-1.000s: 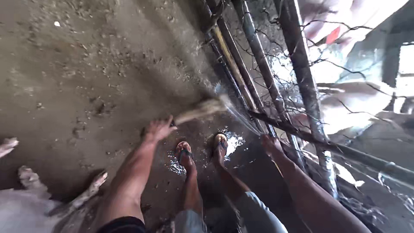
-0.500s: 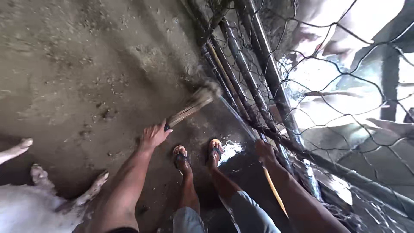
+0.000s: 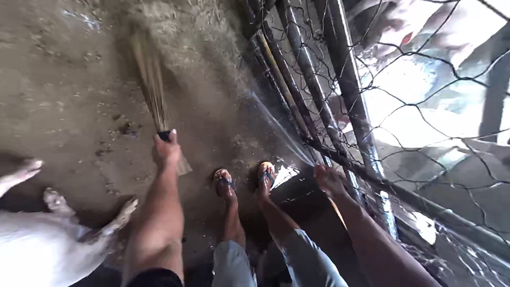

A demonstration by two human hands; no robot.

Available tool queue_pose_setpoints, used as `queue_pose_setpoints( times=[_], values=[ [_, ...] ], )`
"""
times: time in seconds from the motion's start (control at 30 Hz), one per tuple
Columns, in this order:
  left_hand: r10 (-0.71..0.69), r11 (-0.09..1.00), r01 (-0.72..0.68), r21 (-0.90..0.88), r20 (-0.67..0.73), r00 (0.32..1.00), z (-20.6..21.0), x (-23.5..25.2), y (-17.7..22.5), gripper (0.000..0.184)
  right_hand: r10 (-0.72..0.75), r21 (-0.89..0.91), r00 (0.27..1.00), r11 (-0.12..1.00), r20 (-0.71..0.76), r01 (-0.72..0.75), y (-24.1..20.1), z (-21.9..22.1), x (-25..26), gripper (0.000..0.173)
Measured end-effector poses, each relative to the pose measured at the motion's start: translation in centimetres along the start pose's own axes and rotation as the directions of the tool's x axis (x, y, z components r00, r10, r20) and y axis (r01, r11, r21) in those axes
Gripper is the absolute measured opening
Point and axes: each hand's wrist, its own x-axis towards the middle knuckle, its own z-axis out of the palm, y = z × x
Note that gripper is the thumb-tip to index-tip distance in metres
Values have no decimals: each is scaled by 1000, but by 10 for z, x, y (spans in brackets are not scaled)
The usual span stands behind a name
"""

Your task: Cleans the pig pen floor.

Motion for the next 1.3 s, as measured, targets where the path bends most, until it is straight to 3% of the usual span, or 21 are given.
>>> queue_pose_setpoints(
  times=[0.07, 0.13, 0.23, 0.27, 0.3, 0.37, 0.43, 0.5, 0.53, 0.57, 0.63, 0.73, 0.8, 0.87, 0.93, 1.0, 1.07, 1.1, 1.17, 1.23, 1.3],
  values=[
    [-6, 999, 7, -53, 32, 999, 25, -38, -24, 76, -12, -127, 999, 992, 30, 16, -10, 3, -2, 45],
    [156, 971, -197, 135, 269, 950, 42, -67, -32, 74, 9, -268, 999, 963, 39, 2, -18, 5, 1, 48],
    [320, 711, -619, 333, 631, 706, 60, -74, -22, 72, 70, -419, 996, 907, 58, -40, -25, 5, 2, 52],
    [342, 641, -690, 337, 679, 649, 59, -64, -23, 69, 58, -462, 996, 887, 64, -22, -26, 7, 4, 51],
    [340, 638, -693, 334, 685, 644, 54, -51, -31, 67, 55, -501, 996, 866, 76, -9, -27, 8, 6, 51],
    [247, 810, -476, 342, 537, 807, 38, -19, -79, 65, 62, -569, 992, 822, 108, 11, -35, 9, 10, 52],
    [15, 972, -72, 224, 244, 970, 29, 5, -156, 72, 15, -610, 993, 790, 119, 61, -41, 4, 5, 50],
    [-264, 964, 265, -12, 45, 963, 10, 9, -204, 79, -89, -621, 986, 768, 138, 157, -46, -7, -3, 48],
    [-350, 932, 347, -102, -8, 937, -6, -3, -214, 78, -130, -612, 982, 769, 135, 186, -47, -11, -10, 49],
    [-381, 914, 368, -171, -44, 924, -22, -19, -214, 76, -145, -587, 981, 786, 127, 193, -50, -11, -16, 50],
    [-308, 937, 296, -186, -40, 951, -35, -65, -206, 69, -142, -564, 981, 803, 132, 192, -57, -9, -30, 50],
    [-75, 994, 92, -58, 247, 966, -23, -118, -176, 67, -82, -602, 985, 783, 153, 158, -70, 2, -49, 50],
    [53, 983, -124, 134, 439, 897, -6, -121, -162, 72, -54, -647, 985, 748, 161, 147, -75, 10, -56, 52],
    [138, 925, -294, 240, 508, 850, -6, -102, -167, 73, -76, -643, 984, 748, 164, 165, -76, 14, -59, 51],
    [76, 959, -181, 217, 419, 905, -22, -76, -211, 66, -152, -596, 977, 774, 152, 213, -75, 10, -64, 51],
    [-152, 984, 123, 131, 246, 957, -42, -55, -260, 68, -226, -564, 964, 782, 139, 265, -83, 2, -67, 52],
    [-361, 932, 362, 15, 109, 926, -64, -49, -284, 74, -210, -590, 958, 755, 195, 285, -102, 0, -70, 50],
    [-395, 918, 396, -19, 63, 917, -71, -61, -291, 74, -167, -614, 957, 738, 235, 280, -110, 3, -75, 48],
    [-316, 948, 318, -33, 55, 947, -78, -89, -279, 71, -78, -656, 950, 706, 304, 268, -134, 22, -81, 46],
    [-203, 979, 193, 64, 228, 952, -75, -135, -248, 70, -14, -690, 933, 669, 359, 276, -138, 38, -90, 44],
    [-123, 984, 55, 169, 426, 896, -56, -159, -223, 72, -8, -675, 928, 683, 373, 277, -132, 52, -90, 42]
  ],
)
